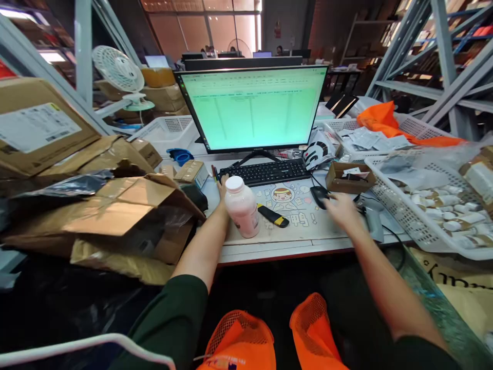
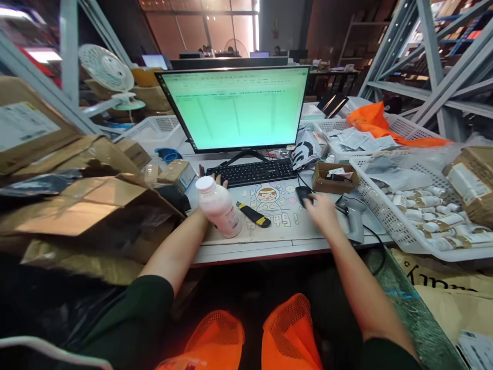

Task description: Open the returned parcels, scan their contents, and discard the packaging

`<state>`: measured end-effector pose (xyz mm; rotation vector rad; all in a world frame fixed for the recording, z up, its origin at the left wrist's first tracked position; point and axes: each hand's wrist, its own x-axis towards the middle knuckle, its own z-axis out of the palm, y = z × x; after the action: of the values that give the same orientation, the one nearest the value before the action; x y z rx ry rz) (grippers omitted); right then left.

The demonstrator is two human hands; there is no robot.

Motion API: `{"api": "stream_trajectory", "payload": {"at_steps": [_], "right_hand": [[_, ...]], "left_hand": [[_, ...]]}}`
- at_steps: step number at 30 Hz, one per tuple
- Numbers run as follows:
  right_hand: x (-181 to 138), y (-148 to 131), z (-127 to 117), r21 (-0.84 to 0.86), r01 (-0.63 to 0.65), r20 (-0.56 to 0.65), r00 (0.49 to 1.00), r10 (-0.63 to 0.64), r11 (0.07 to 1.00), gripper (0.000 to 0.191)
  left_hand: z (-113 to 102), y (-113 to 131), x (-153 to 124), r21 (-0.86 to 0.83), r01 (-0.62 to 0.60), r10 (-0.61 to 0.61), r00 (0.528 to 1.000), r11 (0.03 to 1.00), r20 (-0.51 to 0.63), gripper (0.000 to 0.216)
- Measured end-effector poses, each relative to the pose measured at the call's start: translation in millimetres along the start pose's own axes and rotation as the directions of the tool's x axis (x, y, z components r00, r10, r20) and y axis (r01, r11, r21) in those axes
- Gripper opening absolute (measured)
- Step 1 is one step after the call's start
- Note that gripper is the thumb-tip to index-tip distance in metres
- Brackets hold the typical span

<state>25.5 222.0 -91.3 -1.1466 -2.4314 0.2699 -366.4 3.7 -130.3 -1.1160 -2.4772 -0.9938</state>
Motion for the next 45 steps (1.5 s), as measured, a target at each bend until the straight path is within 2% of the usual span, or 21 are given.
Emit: {"api": "stream_trajectory", "payload": {"at_steps": [1,4,6,8,11,22,26,31,37,45], "right_hand": [[13,-31,13,0.029,0.088,0.082,0.992,-0.09,0.996,0.038],[57,-103,55,0.03,0.161,0.124,0.979,-0.163,0.987,0.041],[79,-128,77,0.0,0.156,0.103,0.982,-0.156,0.988,0.047],[92,-138,91,-0.032,0.132,0.083,0.988,-0.129,0.991,0.047],[99,-140,100,-0.069,0.106,0.056,0.993,-0.102,0.992,0.045],[102,-128,126,-0.094,0.141,-0.019,0.989,-0.143,0.986,0.052],[100,-126,127,-0.072,0.144,-0.026,0.989,-0.147,0.987,0.055],[102,-124,129,-0.044,0.164,0.015,0.986,-0.164,0.985,0.049],[101,-125,127,-0.034,0.181,0.051,0.982,-0.179,0.983,0.045],[103,-124,127,-0.038,0.106,0.047,0.993,-0.104,0.994,0.054]], "left_hand": [[8,-4,3,0.032,0.016,-0.016,1.0,0.999,0.006,0.04],[23,-15,11,0.096,0.019,-0.023,0.999,0.995,0.037,0.038],[25,-21,14,0.122,0.006,-0.012,0.999,0.993,0.051,0.037],[26,-25,16,0.143,0.005,-0.012,0.999,0.99,0.045,0.037],[28,-29,18,0.168,0.022,-0.025,1.0,0.986,0.018,0.035],[37,-38,19,0.211,0.026,-0.024,1.0,0.977,-0.015,0.038],[40,-40,19,0.221,0.011,-0.004,1.0,0.975,-0.029,0.04],[42,-39,19,0.216,-0.02,0.025,0.999,0.976,-0.02,0.041],[39,-35,19,0.21,-0.002,0.005,1.0,0.978,-0.017,0.041],[34,-26,23,0.205,0.047,-0.051,0.999,0.978,0.014,0.039]]}}
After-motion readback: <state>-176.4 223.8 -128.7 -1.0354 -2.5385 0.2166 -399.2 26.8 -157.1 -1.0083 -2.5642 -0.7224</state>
